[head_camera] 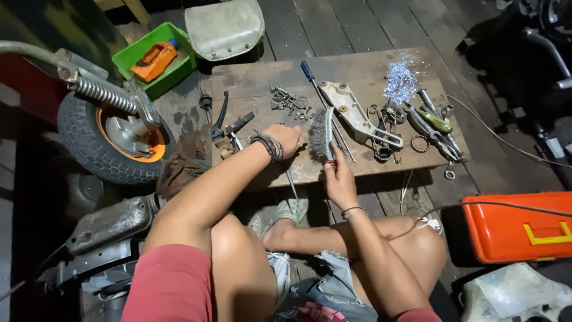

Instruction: Cleaning metal motorcycle components using a wire brush on a low wooden work surface.

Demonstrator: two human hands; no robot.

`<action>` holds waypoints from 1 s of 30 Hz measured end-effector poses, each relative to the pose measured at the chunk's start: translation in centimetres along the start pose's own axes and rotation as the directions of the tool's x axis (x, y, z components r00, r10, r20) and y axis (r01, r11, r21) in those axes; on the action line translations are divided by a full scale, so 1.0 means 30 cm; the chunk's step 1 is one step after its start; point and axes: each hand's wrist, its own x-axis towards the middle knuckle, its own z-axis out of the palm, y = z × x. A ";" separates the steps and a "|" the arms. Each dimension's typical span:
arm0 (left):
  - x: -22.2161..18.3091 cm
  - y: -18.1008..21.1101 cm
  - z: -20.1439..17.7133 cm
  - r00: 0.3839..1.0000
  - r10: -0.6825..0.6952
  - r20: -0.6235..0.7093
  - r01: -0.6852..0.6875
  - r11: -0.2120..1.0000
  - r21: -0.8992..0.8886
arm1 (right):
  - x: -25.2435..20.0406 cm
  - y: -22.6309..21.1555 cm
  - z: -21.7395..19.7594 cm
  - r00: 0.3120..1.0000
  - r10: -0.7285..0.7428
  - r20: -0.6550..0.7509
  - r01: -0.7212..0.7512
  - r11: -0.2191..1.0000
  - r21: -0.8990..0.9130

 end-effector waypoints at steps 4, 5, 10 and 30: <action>-0.050 0.016 -0.045 1.000 0.001 0.010 -0.001 1.000 -0.025 | 0.035 0.106 0.060 0.996 0.023 0.083 -0.018 0.998 -0.058; -0.039 0.009 -0.022 1.000 -0.002 0.004 0.002 1.000 -0.016 | 0.041 0.115 0.056 0.996 0.040 0.078 -0.032 0.995 -0.094; -0.015 -0.019 0.027 1.000 -0.010 -0.028 0.009 0.999 -0.031 | 0.016 0.046 0.045 1.000 -0.001 0.018 0.001 1.000 -0.012; -0.064 0.035 -0.009 0.999 0.053 -0.002 -0.054 0.998 -0.012 | -0.001 0.037 -0.010 0.996 -0.031 -0.086 0.027 0.998 -0.048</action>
